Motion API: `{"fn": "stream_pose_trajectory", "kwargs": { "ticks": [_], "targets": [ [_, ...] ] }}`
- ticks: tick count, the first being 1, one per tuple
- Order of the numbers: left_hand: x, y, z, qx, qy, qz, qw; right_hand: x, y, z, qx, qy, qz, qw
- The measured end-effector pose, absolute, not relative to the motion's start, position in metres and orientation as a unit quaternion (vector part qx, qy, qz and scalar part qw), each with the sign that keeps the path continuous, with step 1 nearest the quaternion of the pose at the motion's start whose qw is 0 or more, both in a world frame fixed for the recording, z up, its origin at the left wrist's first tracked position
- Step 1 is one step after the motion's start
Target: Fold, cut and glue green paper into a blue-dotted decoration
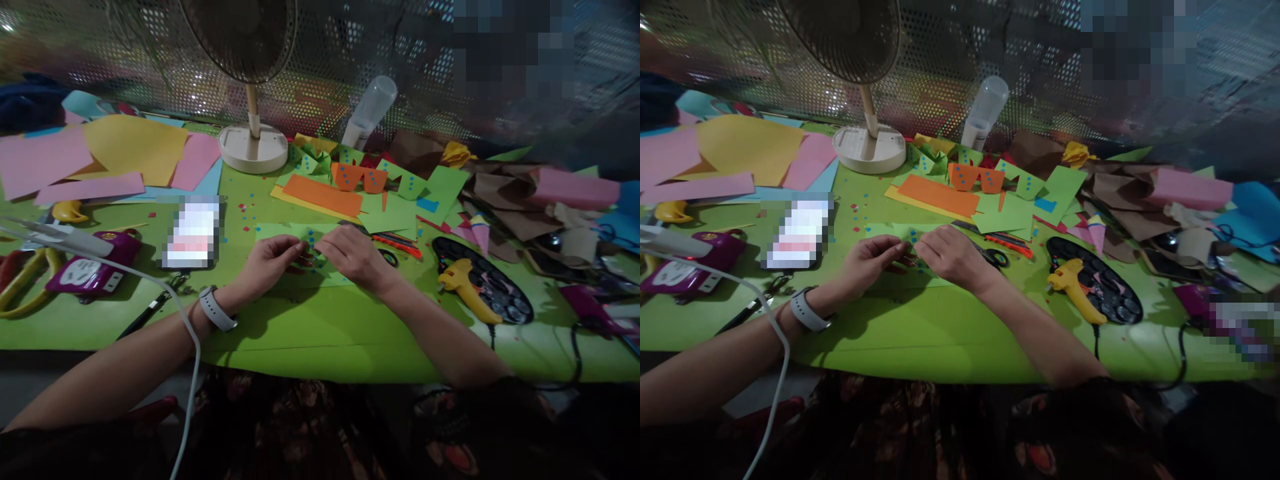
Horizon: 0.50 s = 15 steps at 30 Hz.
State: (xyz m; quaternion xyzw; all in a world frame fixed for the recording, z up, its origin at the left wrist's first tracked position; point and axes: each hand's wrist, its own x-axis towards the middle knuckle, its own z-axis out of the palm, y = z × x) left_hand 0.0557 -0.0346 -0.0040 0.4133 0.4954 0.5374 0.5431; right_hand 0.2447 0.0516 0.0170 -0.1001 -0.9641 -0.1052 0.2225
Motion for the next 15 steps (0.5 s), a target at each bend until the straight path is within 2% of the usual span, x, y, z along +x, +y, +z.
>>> {"fn": "stream_pose_trajectory", "kwargs": {
  "ticks": [4, 12, 15],
  "targets": [
    [0.0555, -0.0342, -0.0055, 0.417, 0.493, 0.539, 0.541, 0.2441, 0.0513, 0.0169, -0.086, -0.96, -0.145, 0.225],
    [0.0545, -0.0349, -0.0029, 0.417, 0.495, 0.533, 0.546, 0.2456, 0.0538, 0.0148, -0.072, -0.946, -0.142, 0.284],
    [0.0542, -0.0353, -0.0019, 0.413, 0.493, 0.534, 0.549, 0.2456, 0.0549, 0.0157, -0.132, -0.931, -0.122, 0.319]
  ]
}}
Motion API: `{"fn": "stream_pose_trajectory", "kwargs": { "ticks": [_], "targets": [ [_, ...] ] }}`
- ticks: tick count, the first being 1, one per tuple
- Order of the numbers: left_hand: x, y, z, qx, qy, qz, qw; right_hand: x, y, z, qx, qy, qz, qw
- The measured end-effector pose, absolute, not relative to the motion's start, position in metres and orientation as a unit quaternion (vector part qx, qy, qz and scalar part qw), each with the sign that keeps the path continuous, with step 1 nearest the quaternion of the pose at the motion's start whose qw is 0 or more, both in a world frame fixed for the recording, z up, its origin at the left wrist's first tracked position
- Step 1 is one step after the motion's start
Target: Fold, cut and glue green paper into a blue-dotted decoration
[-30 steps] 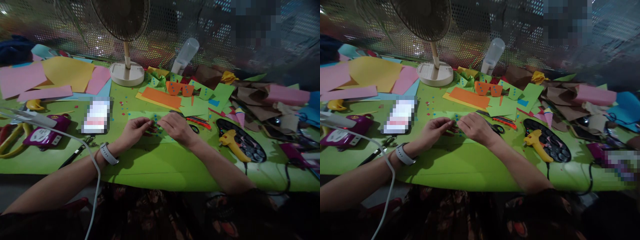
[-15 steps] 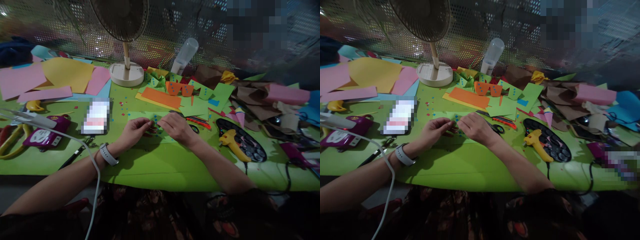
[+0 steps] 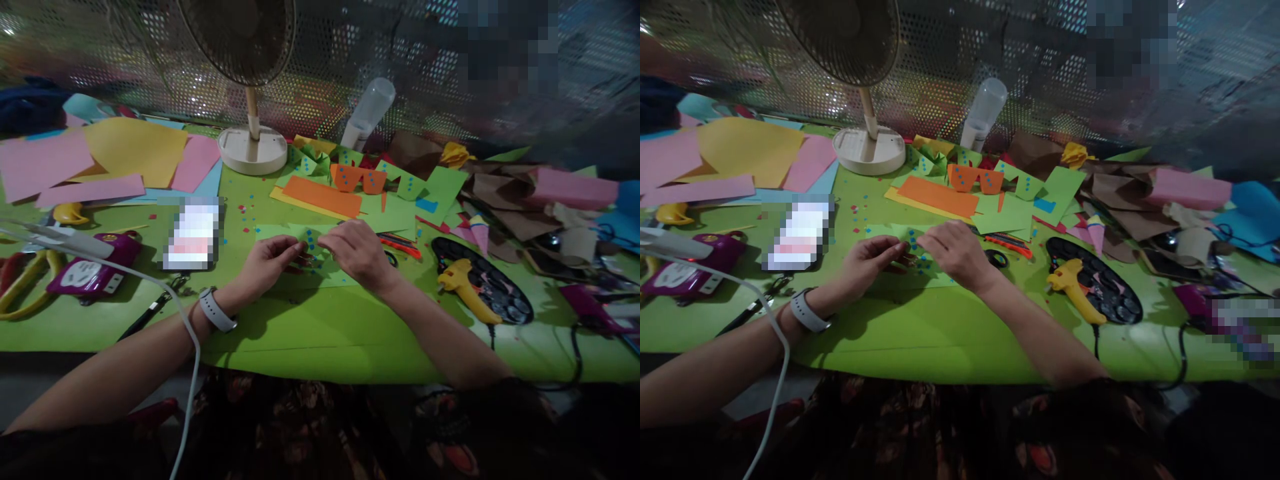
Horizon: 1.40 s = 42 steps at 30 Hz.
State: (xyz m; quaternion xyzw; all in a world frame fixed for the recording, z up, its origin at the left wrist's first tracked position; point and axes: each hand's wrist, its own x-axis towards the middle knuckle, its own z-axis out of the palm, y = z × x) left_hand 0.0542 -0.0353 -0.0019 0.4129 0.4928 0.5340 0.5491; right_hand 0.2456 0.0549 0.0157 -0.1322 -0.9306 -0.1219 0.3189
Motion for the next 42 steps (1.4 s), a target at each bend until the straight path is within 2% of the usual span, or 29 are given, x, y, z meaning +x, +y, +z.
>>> {"fn": "stream_pose_trajectory", "kwargs": {
  "ticks": [4, 9, 12, 17, 27, 35, 42],
  "targets": [
    [0.054, -0.036, -0.003, 0.423, 0.486, 0.536, 0.546, 0.245, 0.058, 0.019, -0.279, -0.902, 0.004, 0.328],
    [0.052, -0.037, -0.002, 0.435, 0.482, 0.537, 0.539, 0.246, 0.058, 0.026, -0.312, -0.874, 0.25, 0.275],
    [0.051, -0.038, -0.001, 0.415, 0.484, 0.54, 0.55, 0.245, 0.054, 0.029, -0.326, -0.84, 0.317, 0.296],
    [0.052, -0.037, 0.0, 0.396, 0.487, 0.527, 0.572, 0.244, 0.048, 0.031, -0.322, -0.832, 0.327, 0.31],
    [0.052, -0.037, -0.005, 0.42, 0.508, 0.511, 0.551, 0.239, 0.044, 0.027, -0.285, -0.859, 0.281, 0.318],
    [0.049, -0.037, -0.005, 0.412, 0.48, 0.517, 0.576, 0.242, 0.047, 0.031, -0.304, -0.819, 0.381, 0.301],
    [0.051, -0.036, -0.001, 0.379, 0.456, 0.554, 0.584, 0.24, 0.044, 0.031, -0.295, -0.829, 0.371, 0.297]
  ]
}}
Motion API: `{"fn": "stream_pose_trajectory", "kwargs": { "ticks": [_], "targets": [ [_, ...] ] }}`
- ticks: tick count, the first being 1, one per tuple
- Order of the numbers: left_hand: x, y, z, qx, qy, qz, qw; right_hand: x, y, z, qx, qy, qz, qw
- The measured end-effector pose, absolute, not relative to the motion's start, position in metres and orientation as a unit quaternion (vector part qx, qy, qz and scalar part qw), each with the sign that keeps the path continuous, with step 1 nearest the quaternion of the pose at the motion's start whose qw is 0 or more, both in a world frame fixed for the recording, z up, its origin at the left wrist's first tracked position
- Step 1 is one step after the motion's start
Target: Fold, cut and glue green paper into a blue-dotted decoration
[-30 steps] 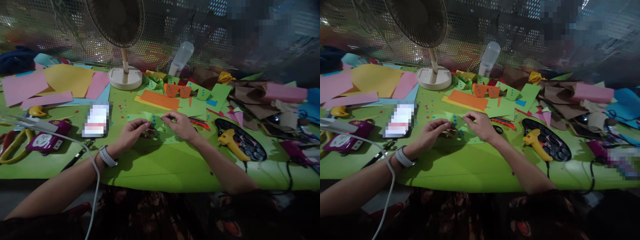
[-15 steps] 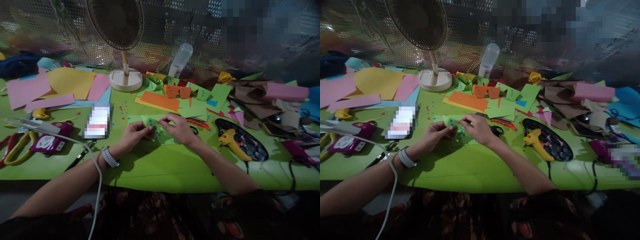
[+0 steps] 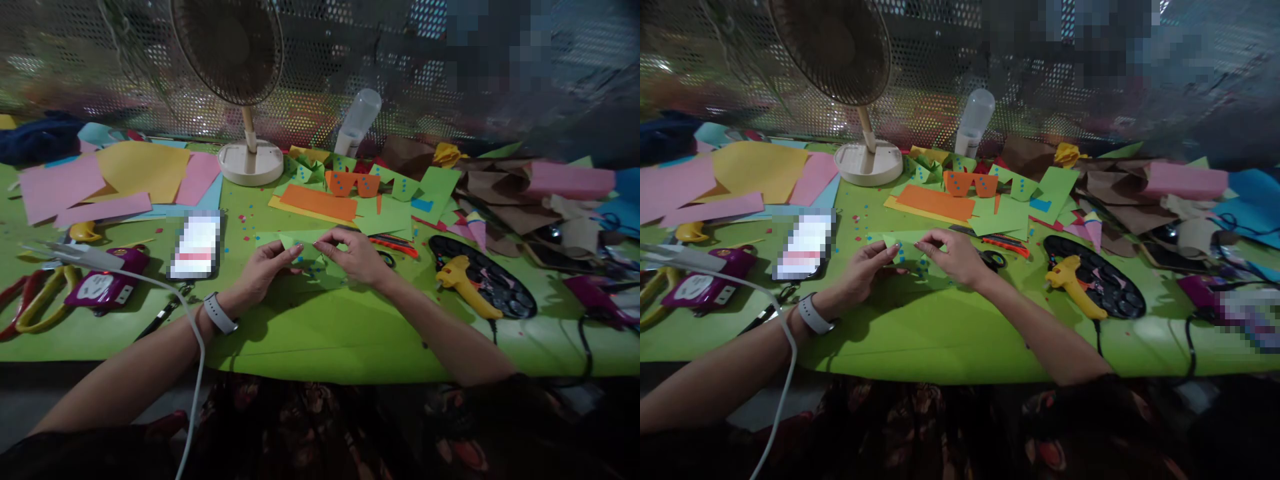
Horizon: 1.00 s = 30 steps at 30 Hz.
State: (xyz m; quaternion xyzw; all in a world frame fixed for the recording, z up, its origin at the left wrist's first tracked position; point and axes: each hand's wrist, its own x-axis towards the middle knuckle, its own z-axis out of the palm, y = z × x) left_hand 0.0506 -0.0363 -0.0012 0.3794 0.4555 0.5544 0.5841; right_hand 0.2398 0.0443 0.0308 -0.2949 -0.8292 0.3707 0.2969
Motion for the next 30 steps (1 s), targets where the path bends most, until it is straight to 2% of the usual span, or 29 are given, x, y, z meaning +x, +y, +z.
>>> {"fn": "stream_pose_trajectory", "kwargs": {
  "ticks": [9, 13, 16, 20, 30],
  "targets": [
    [0.048, -0.036, -0.002, 0.359, 0.494, 0.602, 0.515, 0.242, 0.051, 0.028, -0.296, -0.81, 0.417, 0.286],
    [0.047, -0.036, -0.001, 0.339, 0.41, 0.612, 0.585, 0.241, 0.057, 0.022, -0.299, -0.748, 0.504, 0.311],
    [0.049, -0.036, -0.003, 0.34, 0.416, 0.556, 0.634, 0.237, 0.052, 0.02, -0.293, -0.721, 0.529, 0.338],
    [0.052, -0.037, -0.007, 0.382, 0.471, 0.496, 0.622, 0.233, 0.042, 0.02, -0.287, -0.771, 0.445, 0.353],
    [0.047, -0.036, -0.004, 0.399, 0.496, 0.518, 0.571, 0.263, 0.034, 0.041, -0.294, -0.85, 0.275, 0.339]
  ]
}}
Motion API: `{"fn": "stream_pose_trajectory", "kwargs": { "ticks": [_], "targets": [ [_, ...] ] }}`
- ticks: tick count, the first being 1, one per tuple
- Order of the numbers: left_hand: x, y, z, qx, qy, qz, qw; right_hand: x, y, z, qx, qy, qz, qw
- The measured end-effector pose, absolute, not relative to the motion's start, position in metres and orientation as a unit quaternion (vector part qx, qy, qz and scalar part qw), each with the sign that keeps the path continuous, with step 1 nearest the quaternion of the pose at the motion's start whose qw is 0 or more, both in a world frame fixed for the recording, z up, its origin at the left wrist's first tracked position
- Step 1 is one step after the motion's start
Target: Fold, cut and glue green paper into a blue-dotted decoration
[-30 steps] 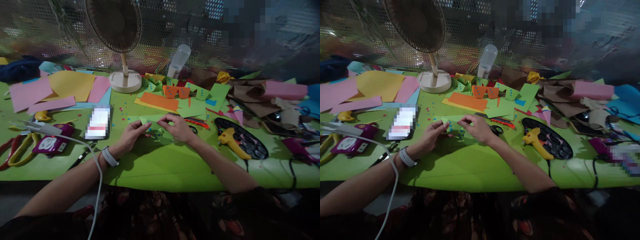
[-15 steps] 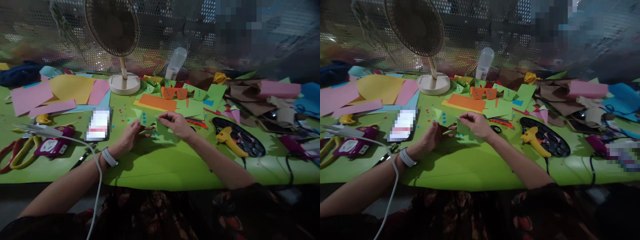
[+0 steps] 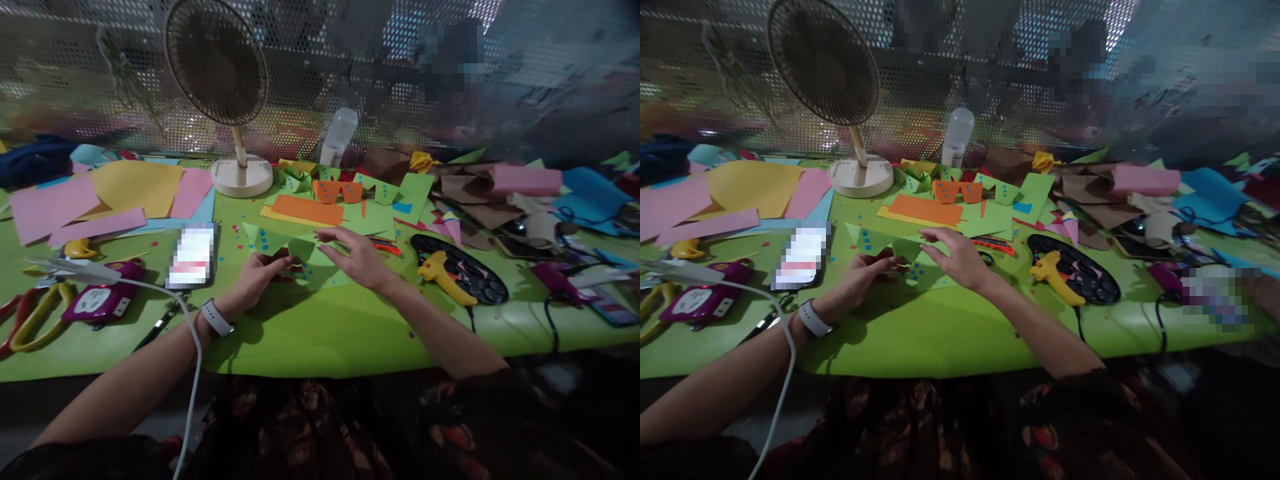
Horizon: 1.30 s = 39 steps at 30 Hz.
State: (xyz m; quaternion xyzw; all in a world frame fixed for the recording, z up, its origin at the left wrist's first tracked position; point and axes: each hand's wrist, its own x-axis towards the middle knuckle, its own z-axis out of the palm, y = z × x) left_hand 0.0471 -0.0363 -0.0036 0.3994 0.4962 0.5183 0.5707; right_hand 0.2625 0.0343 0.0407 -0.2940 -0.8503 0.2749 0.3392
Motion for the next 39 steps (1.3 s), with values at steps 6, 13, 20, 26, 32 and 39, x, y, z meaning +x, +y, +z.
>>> {"fn": "stream_pose_trajectory", "kwargs": {
  "ticks": [6, 13, 20, 26, 32, 39],
  "targets": [
    [0.047, -0.035, -0.001, 0.374, 0.481, 0.552, 0.569, 0.39, 0.016, 0.037, -0.47, -0.836, 0.081, 0.273],
    [0.051, -0.034, 0.001, 0.352, 0.471, 0.576, 0.568, 0.523, -0.005, -0.006, -0.646, -0.76, -0.059, 0.045],
    [0.05, -0.035, -0.002, 0.338, 0.483, 0.595, 0.546, 0.498, 0.007, -0.025, -0.667, -0.725, -0.168, 0.036],
    [0.047, -0.032, -0.006, 0.323, 0.463, 0.598, 0.569, 0.489, 0.015, -0.033, -0.695, -0.668, -0.138, 0.229],
    [0.049, -0.032, -0.002, 0.325, 0.469, 0.59, 0.571, 0.458, 0.02, -0.014, -0.647, -0.532, 0.11, 0.535],
    [0.049, -0.032, -0.005, 0.336, 0.447, 0.59, 0.582, 0.356, 0.028, 0.024, -0.475, -0.513, 0.497, 0.514]
  ]
}}
